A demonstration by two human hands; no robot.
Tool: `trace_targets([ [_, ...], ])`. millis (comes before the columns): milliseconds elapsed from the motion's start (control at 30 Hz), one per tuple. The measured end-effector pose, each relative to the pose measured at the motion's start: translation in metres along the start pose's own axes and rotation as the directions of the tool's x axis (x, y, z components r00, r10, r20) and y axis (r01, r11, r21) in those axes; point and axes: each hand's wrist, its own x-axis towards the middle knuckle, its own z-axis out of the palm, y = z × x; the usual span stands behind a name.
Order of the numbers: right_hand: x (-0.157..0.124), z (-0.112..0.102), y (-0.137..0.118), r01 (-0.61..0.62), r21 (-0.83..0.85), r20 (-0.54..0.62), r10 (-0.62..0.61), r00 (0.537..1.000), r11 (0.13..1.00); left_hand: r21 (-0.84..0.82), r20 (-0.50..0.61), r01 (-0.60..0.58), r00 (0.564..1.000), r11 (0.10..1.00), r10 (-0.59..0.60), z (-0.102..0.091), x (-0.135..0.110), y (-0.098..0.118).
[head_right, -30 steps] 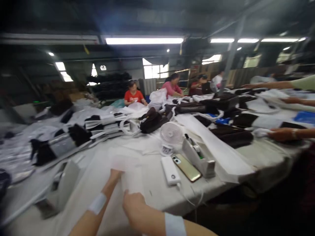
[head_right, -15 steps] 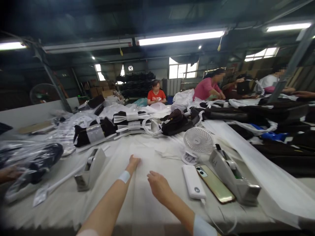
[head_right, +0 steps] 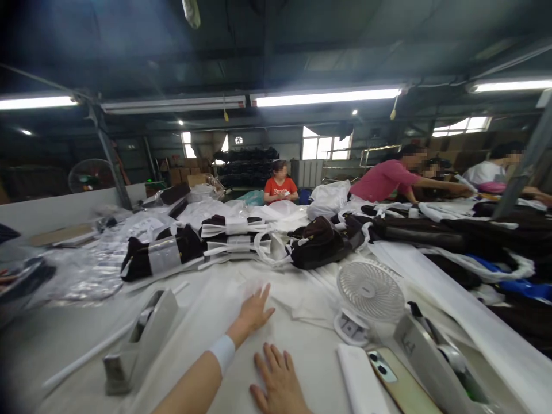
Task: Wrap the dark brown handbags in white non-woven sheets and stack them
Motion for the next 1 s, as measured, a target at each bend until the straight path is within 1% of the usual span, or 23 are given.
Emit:
trace_targets([
  [33, 0.002, -0.002, 0.007, 0.02, 0.015, 0.037, -0.021, 0.999, 1.0, 0.014, 0.0, 0.03, 1.0, 0.999, -0.03, 0.002, 0.006, -0.004],
  [67, 0.005, -0.009, 0.016, 0.042, 0.041, 0.054, -0.044, 0.998, 0.998, 0.023, 0.001, 0.062, 0.998, 0.998, -0.062, 0.003, 0.011, -0.009],
  [100, 0.009, -0.022, 0.028, 0.059, 0.064, 0.041, -0.062, 0.997, 0.996, 0.029, 0.005, 0.091, 0.996, 0.995, -0.091, 0.006, 0.015, -0.014],
  [133, 0.015, -0.043, 0.043, 0.069, 0.07, -0.008, -0.069, 0.998, 0.995, 0.034, 0.012, 0.109, 0.994, 0.993, -0.109, 0.01, 0.018, -0.019],
  [167, 0.022, -0.07, 0.059, 0.067, 0.057, -0.094, -0.062, 0.994, 0.996, 0.039, 0.018, 0.12, 0.992, 0.992, -0.121, 0.015, 0.02, -0.024],
  [200, 0.031, -0.103, 0.078, 0.046, -0.006, -0.195, -0.046, 0.98, 0.999, 0.047, 0.018, 0.13, 0.991, 0.99, -0.131, 0.02, 0.022, -0.028],
  [267, 0.055, -0.177, 0.116, -0.047, -0.224, -0.376, -0.042, 0.926, 0.974, 0.066, 0.013, 0.15, 0.988, 0.986, -0.151, 0.031, 0.025, -0.034],
  [300, 0.069, -0.213, 0.136, -0.109, -0.341, -0.428, -0.051, 0.902, 0.934, 0.077, 0.012, 0.158, 0.987, 0.984, -0.16, 0.035, 0.026, -0.036],
  [333, 0.084, -0.245, 0.154, -0.162, -0.446, -0.465, -0.074, 0.882, 0.88, 0.086, 0.012, 0.165, 0.986, 0.983, -0.166, 0.039, 0.028, -0.037],
  [367, 0.099, -0.27, 0.172, -0.192, -0.537, -0.479, -0.11, 0.871, 0.821, 0.092, 0.013, 0.168, 0.985, 0.981, -0.17, 0.042, 0.029, -0.038],
  [400, 0.115, -0.287, 0.187, -0.199, -0.606, -0.468, -0.143, 0.872, 0.771, 0.094, 0.016, 0.17, 0.985, 0.981, -0.172, 0.045, 0.03, -0.039],
  [433, 0.129, -0.297, 0.199, -0.192, -0.654, -0.442, -0.164, 0.882, 0.731, 0.094, 0.018, 0.171, 0.985, 0.981, -0.174, 0.046, 0.032, -0.039],
  [467, 0.142, -0.301, 0.209, -0.172, -0.687, -0.4, -0.169, 0.901, 0.706, 0.091, 0.019, 0.174, 0.984, 0.981, -0.176, 0.047, 0.033, -0.04],
  [567, 0.171, -0.292, 0.224, -0.094, -0.727, -0.253, -0.138, 0.958, 0.68, 0.076, 0.018, 0.182, 0.983, 0.98, -0.184, 0.049, 0.035, -0.042],
  [600, 0.177, -0.29, 0.224, -0.087, -0.735, -0.233, -0.129, 0.964, 0.672, 0.069, 0.017, 0.184, 0.982, 0.98, -0.186, 0.049, 0.036, -0.042],
  [633, 0.181, -0.292, 0.221, -0.097, -0.741, -0.238, -0.125, 0.963, 0.664, 0.061, 0.016, 0.185, 0.982, 0.981, -0.186, 0.049, 0.036, -0.042],
  [667, 0.184, -0.298, 0.216, -0.123, -0.743, -0.269, -0.125, 0.955, 0.658, 0.052, 0.014, 0.185, 0.983, 0.981, -0.185, 0.049, 0.036, -0.042],
  [700, 0.184, -0.309, 0.209, -0.163, -0.739, -0.317, -0.125, 0.94, 0.654, 0.044, 0.011, 0.184, 0.983, 0.982, -0.184, 0.048, 0.036, -0.041],
  [767, 0.178, -0.34, 0.185, -0.261, -0.708, -0.428, -0.104, 0.898, 0.657, 0.028, 0.003, 0.182, 0.983, 0.983, -0.182, 0.046, 0.035, -0.04],
  [833, 0.164, -0.376, 0.151, -0.36, -0.654, -0.538, -0.075, 0.839, 0.665, 0.013, 0.0, 0.184, 0.983, 0.983, -0.184, 0.043, 0.034, -0.04],
  [900, 0.14, -0.406, 0.11, -0.429, -0.599, -0.633, -0.071, 0.771, 0.676, -0.01, -0.013, 0.19, 0.982, 0.982, -0.19, 0.04, 0.032, -0.04],
  [967, 0.109, -0.425, 0.066, -0.457, -0.564, -0.688, -0.084, 0.721, 0.688, -0.045, -0.054, 0.175, 0.983, 0.984, -0.177, 0.035, 0.028, -0.038],
  [1000, 0.093, -0.43, 0.045, -0.462, -0.558, -0.698, -0.088, 0.711, 0.689, -0.069, -0.078, 0.147, 0.985, 0.987, -0.152, 0.031, 0.025, -0.035],
])
